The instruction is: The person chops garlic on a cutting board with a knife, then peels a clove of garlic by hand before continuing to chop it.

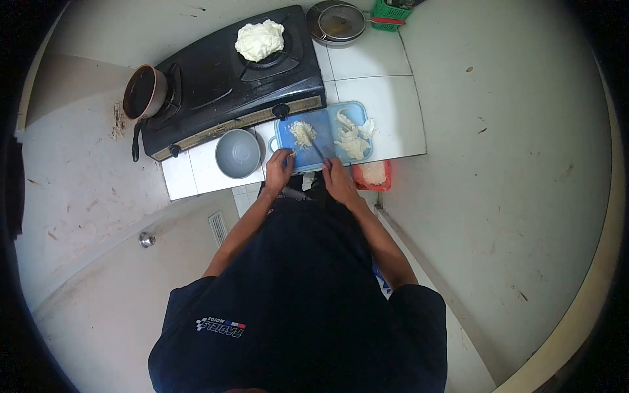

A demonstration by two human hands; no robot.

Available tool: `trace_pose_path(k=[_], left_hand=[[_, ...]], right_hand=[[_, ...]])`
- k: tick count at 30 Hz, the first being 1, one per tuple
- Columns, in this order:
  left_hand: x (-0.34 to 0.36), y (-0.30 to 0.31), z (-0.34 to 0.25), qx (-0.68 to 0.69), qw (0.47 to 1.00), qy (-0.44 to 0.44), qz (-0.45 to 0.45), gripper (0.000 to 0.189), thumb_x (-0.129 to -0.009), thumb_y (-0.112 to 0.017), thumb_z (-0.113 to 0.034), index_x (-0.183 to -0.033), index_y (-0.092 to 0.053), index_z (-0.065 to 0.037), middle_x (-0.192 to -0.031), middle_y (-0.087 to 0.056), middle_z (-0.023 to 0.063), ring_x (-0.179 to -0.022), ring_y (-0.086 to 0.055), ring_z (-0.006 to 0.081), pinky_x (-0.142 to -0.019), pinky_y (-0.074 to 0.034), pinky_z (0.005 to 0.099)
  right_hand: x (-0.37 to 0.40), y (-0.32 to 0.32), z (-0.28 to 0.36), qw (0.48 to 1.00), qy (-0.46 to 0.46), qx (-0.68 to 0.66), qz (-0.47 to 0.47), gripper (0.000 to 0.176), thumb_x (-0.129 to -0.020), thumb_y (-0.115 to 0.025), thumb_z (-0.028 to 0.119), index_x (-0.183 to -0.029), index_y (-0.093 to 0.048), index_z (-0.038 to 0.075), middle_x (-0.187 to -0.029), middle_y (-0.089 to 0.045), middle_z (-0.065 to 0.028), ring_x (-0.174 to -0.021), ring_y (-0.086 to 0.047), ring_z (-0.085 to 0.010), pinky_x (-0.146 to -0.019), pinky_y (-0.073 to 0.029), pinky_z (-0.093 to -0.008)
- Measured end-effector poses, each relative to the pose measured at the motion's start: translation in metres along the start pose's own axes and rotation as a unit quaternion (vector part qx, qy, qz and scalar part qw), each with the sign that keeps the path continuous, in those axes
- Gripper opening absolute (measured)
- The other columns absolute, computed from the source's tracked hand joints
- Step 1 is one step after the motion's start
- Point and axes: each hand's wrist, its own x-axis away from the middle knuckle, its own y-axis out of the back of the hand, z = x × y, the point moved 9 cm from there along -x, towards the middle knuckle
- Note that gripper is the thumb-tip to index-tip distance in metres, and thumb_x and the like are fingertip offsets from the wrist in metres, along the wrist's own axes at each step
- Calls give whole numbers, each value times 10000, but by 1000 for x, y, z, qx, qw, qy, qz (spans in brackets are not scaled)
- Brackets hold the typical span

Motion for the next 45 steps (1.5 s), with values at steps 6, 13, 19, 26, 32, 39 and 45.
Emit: trace_pose_path(k=[6,13,19,26,32,39,45], left_hand=[[0,-3,8,-17,999,48,-5,97,-909,-675,-38,-991,-686,13,-967,-693,167,-843,-695,323,-756,-544,387],[-1,0,1,-14,1000,24,-14,79,-897,-664,-16,-972,-681,2,-921,-670,165,-813,-672,344,-732,-533,406],[1,1,1,-22,1000,4,-19,84,-900,-657,-11,-980,-680,-6,-921,-668,167,-814,-665,364,-727,-532,425],[5,1,3,-15,999,26,-15,98,-920,-644,-18,-1009,-673,8,-974,-685,199,-841,-673,399,-742,-537,439],[6,2,-5,-17,1000,8,-5,112,-923,-617,-15,-1019,-667,12,-993,-670,215,-900,-654,434,-787,-531,462],[3,-2,-2,-38,999,0,5,111,-914,-614,-10,-1010,-665,12,-988,-669,206,-914,-652,425,-799,-531,465],[2,1,-6,-33,999,-12,-1,103,-912,-617,-12,-997,-673,6,-973,-678,184,-895,-660,406,-787,-534,455]], right_hand=[[5,-40,2,992,-23,58,110,323,-1057,-495,271,-1124,-387,-26,-765,-657,-293,-708,-658,-485,-620,-501,-571],[10,-48,10,984,0,136,115,370,-1060,-460,343,-1106,-396,-19,-674,-645,-269,-632,-651,-480,-583,-521,-578],[1,-74,-2,981,3,133,140,375,-1056,-462,319,-1077,-432,-54,-738,-662,-291,-705,-669,-487,-628,-541,-565],[-3,-60,12,983,17,156,95,377,-1043,-476,306,-1022,-496,-70,-731,-676,-273,-712,-690,-467,-653,-569,-554],[5,-56,2,984,-4,157,88,385,-1032,-500,325,-988,-525,-57,-718,-673,-276,-696,-688,-476,-642,-568,-561],[6,-61,11,985,-3,134,104,396,-1038,-490,337,-1016,-514,-58,-707,-667,-276,-687,-681,-478,-642,-562,-571],[1,-72,10,984,-8,143,103,391,-1039,-488,327,-988,-512,-60,-749,-675,-286,-727,-689,-475,-688,-567,-565]])
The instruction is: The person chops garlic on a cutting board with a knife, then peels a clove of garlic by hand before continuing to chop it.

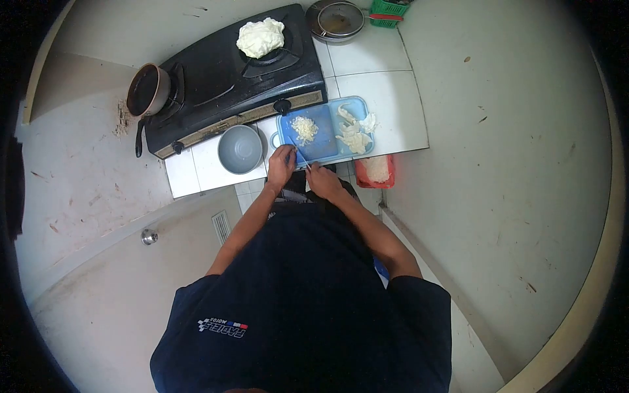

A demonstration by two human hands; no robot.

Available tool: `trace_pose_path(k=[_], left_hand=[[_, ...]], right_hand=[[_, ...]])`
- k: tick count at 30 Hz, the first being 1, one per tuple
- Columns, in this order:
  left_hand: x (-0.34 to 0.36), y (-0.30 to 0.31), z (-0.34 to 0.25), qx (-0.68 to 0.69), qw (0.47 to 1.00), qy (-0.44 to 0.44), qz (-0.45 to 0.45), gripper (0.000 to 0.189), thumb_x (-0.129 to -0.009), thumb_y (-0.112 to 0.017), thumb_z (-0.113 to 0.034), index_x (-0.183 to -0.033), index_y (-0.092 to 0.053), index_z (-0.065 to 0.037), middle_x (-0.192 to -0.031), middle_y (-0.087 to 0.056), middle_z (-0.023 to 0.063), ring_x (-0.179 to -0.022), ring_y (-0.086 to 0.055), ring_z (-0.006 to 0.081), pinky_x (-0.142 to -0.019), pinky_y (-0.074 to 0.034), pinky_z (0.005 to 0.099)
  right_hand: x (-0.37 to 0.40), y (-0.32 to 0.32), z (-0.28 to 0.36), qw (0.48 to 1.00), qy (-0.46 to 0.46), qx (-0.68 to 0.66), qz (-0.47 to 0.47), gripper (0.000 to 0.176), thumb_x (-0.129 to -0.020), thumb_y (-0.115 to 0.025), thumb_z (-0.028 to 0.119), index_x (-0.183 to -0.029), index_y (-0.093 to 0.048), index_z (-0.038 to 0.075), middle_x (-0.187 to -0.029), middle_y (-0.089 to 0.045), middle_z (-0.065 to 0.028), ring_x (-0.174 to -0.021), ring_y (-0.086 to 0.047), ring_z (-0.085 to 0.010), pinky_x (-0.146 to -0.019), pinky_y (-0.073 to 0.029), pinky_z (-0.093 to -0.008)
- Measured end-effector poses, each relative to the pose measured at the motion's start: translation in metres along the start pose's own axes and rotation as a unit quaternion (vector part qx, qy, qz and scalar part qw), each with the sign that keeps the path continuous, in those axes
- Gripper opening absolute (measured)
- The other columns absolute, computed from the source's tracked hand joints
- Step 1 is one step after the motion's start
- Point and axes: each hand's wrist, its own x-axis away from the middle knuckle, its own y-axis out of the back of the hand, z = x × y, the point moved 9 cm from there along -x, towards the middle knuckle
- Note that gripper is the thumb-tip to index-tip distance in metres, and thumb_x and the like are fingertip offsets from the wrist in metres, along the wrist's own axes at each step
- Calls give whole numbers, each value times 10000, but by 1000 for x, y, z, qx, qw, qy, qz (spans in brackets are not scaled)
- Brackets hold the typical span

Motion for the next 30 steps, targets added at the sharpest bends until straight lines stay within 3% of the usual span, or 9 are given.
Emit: trace_pose_path(k=[6,11,16,18,30], left_hand=[[3,0,6,17,1000,17,-18,88,-905,-633,-9,-969,-691,5,-944,-684,173,-851,-672,375,-753,-535,424],[6,2,13,56,995,69,-54,89,-889,-648,19,-937,-720,0,-922,-700,153,-804,-695,279,-746,-540,364],[6,5,12,56,994,78,-52,81,-884,-662,12,-936,-723,2,-918,-708,154,-802,-702,278,-749,-547,360],[4,4,12,58,994,80,-48,73,-885,-666,4,-933,-722,3,-910,-709,153,-802,-704,281,-748,-548,360],[2,2,11,23,999,44,-10,63,-911,-651,-27,-924,-697,14,-937,-712,181,-834,-701,350,-752,-545,410]], right_hand=[[-14,-4,1,1000,-8,-9,2,405,-1033,-488,331,-985,-525,-69,-773,-684,-286,-758,-695,-474,-708,-574,-553],[5,-1,-11,1000,-13,2,3,420,-1034,-484,346,-1007,-528,-71,-765,-676,-300,-742,-688,-484,-689,-565,-569],[2,-1,-12,1000,3,-10,-1,429,-1038,-476,357,-1017,-524,-68,-728,-664,-300,-714,-679,-492,-662,-557,-582],[3,4,-5,999,36,-13,-29,362,-1030,-512,292,-1014,-504,-69,-661,-632,-298,-633,-647,-494,-605,-529,-581],[-22,-7,2,999,31,-18,-14,347,-1019,-509,279,-991,-512,-67,-717,-653,-301,-692,-668,-491,-640,-543,-576]])
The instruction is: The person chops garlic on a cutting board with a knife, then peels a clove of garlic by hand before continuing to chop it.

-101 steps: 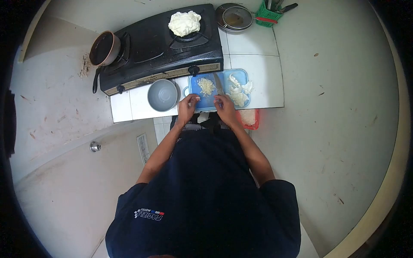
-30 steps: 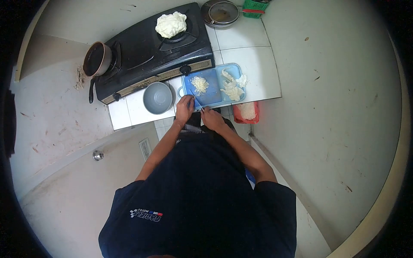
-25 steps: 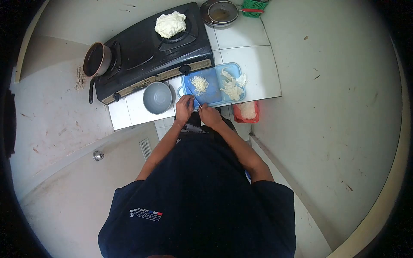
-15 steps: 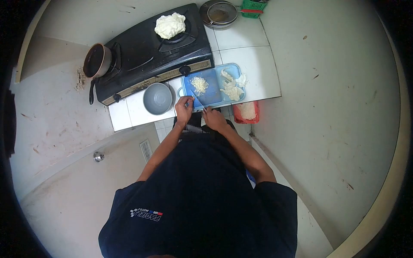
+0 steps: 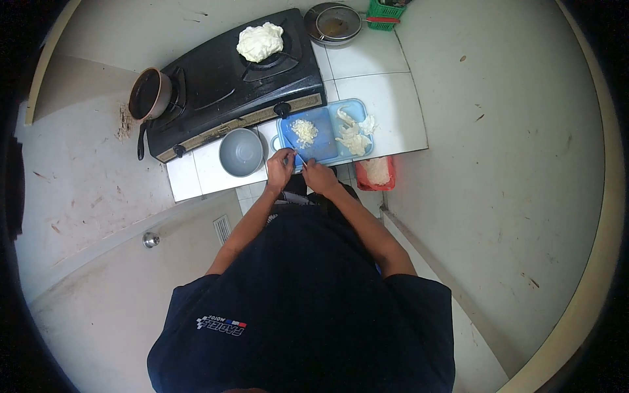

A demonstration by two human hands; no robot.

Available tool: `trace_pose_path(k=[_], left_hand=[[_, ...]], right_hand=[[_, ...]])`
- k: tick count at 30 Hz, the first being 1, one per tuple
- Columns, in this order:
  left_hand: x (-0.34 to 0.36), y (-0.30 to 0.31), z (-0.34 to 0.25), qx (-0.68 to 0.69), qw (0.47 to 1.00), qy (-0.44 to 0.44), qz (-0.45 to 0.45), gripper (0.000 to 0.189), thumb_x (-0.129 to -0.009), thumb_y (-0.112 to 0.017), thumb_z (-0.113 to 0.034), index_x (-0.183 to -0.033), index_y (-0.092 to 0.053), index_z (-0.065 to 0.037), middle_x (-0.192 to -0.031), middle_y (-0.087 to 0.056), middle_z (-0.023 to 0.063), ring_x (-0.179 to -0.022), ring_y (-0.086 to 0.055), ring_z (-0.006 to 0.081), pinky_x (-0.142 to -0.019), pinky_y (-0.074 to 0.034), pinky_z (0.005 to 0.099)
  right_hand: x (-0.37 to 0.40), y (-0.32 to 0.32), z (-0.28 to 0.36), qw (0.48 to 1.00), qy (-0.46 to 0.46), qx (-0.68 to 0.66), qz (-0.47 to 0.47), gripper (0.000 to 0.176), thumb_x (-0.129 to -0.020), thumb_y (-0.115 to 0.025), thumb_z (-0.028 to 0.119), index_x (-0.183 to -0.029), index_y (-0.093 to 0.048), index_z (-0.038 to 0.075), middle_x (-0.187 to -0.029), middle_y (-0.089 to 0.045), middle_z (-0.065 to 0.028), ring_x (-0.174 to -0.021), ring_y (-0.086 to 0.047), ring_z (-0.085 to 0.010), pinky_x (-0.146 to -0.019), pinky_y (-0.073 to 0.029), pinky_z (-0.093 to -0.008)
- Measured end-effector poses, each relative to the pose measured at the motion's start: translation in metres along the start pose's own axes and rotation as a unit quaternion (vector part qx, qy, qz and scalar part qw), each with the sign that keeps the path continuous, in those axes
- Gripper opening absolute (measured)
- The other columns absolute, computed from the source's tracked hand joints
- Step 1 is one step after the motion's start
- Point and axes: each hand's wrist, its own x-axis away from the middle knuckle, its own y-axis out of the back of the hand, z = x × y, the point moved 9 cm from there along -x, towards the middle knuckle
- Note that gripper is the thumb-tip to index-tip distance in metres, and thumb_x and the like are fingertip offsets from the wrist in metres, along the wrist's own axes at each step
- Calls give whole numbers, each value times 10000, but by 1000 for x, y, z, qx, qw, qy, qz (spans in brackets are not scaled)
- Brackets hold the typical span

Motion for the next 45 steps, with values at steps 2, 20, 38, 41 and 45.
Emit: trace_pose_path(k=[2,20,38,41,45], left_hand=[[0,0,-1,-6,1000,-12,6,64,-922,-639,-24,-935,-687,17,-941,-704,188,-849,-688,379,-762,-539,425],[1,-2,-4,-16,996,-86,25,124,-914,-618,-8,-1011,-690,23,-1027,-706,193,-928,-690,386,-822,-544,415],[4,4,-4,27,999,-15,-31,50,-891,-681,-5,-928,-699,22,-897,-685,179,-785,-681,326,-722,-536,392],[2,2,-4,-1,1000,-10,-10,60,-903,-670,-18,-940,-701,18,-893,-681,179,-778,-675,332,-713,-530,404],[2,1,-1,-14,1000,-12,-2,71,-908,-688,-48,-939,-715,9,-895,-693,163,-772,-684,299,-711,-533,388]], right_hand=[[-1,-2,-2,1000,5,-3,-9,354,-1019,-510,285,-994,-512,-69,-717,-654,-301,-691,-667,-491,-639,-541,-577],[1,23,7,1000,10,-2,-8,348,-1017,-518,287,-984,-553,-57,-719,-653,-301,-692,-661,-492,-642,-532,-585],[9,10,-7,998,-63,7,8,370,-1011,-515,313,-1016,-551,-55,-783,-678,-289,-755,-685,-488,-696,-559,-578],[14,11,-4,1000,-25,-2,-3,369,-1008,-517,310,-1019,-552,-57,-774,-677,-288,-753,-681,-494,-697,-559,-576],[15,10,0,1000,4,-16,-11,364,-1011,-515,302,-1032,-545,-60,-769,-674,-287,-750,-679,-492,-690,-558,-574]])
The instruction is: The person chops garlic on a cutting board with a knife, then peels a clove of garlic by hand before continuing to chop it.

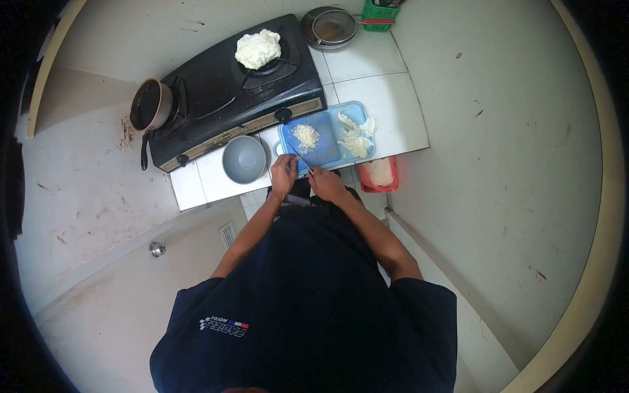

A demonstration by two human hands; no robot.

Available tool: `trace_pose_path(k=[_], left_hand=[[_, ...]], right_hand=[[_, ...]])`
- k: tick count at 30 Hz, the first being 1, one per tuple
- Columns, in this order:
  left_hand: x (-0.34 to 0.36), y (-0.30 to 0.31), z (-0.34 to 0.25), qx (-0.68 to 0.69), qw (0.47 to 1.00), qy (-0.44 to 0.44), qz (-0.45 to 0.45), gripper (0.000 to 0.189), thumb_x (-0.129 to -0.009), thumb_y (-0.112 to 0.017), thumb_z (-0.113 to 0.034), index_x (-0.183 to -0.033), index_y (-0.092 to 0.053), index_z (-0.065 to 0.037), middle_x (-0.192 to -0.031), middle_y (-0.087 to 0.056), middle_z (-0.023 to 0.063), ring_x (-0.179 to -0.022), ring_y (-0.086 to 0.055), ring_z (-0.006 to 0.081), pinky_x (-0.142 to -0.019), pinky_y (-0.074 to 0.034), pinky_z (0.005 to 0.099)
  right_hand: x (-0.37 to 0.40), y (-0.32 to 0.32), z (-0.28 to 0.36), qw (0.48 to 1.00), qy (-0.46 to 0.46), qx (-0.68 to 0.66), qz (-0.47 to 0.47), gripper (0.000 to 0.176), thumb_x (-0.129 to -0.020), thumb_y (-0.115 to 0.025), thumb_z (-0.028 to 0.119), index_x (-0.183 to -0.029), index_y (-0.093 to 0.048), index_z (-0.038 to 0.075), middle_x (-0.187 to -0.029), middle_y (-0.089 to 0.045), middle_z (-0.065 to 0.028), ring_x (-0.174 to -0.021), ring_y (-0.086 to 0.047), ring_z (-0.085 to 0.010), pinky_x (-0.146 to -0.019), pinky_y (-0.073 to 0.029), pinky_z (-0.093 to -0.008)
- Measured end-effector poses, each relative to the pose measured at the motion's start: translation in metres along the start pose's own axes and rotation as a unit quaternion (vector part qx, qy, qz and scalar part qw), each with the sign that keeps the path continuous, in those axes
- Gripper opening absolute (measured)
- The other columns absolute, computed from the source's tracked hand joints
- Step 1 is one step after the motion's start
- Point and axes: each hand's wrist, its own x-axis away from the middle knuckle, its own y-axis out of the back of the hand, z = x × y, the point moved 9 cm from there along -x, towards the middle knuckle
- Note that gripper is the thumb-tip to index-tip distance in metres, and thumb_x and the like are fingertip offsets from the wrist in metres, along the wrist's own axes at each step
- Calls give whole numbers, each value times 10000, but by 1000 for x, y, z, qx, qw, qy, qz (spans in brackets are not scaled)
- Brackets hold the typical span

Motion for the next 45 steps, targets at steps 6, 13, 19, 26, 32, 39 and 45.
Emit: trace_pose_path(k=[6,13,19,26,32,39,45], left_hand=[[-2,-1,-3,6,999,-38,21,83,-929,-637,-34,-951,-701,14,-925,-684,185,-827,-673,385,-746,-534,442],[2,1,-9,-17,998,-58,29,95,-943,-619,-31,-1000,-682,13,-960,-691,192,-891,-678,399,-798,-543,449],[1,-2,1,0,999,-32,39,93,-932,-616,-11,-998,-677,14,-1003,-686,189,-909,-676,398,-796,-542,446],[-1,1,-7,-6,998,-66,8,72,-915,-633,1,-962,-680,27,-960,-676,181,-849,-668,383,-765,-534,436],[0,-1,1,6,1000,0,16,70,-913,-638,4,-956,-689,25,-931,-672,188,-829,-675,355,-742,-535,415],[-1,-2,-1,13,1000,-14,15,76,-917,-625,6,-950,-691,27,-931,-671,188,-841,-671,378,-755,-532,425],[1,-1,-1,-3,1000,-17,20,92,-922,-609,9,-969,-686,26,-961,-665,196,-878,-664,395,-788,-533,444]], right_hand=[[-4,-3,4,1000,12,7,-9,335,-1011,-532,267,-997,-517,-67,-700,-652,-288,-665,-664,-481,-629,-538,-570],[-15,-13,0,1000,-10,29,2,353,-1006,-521,282,-991,-515,-70,-741,-672,-281,-728,-695,-460,-672,-574,-542],[-1,-7,-6,999,-3,34,3,370,-1012,-516,313,-1011,-518,-57,-736,-673,-268,-723,-691,-469,-675,-569,-556],[5,3,-2,999,-30,24,15,374,-1016,-512,322,-1006,-525,-51,-783,-680,-275,-737,-685,-474,-673,-564,-564],[8,0,4,1000,-22,5,12,369,-1020,-505,314,-998,-526,-54,-782,-678,-282,-741,-685,-474,-677,-567,-559],[-10,-16,-1,1000,-1,-18,-16,368,-1022,-514,295,-982,-510,-70,-696,-650,-285,-673,-670,-475,-623,-547,-558],[-5,-10,-2,999,-30,34,9,346,-1018,-516,288,-1017,-515,-59,-750,-671,-288,-715,-677,-478,-654,-548,-568]])
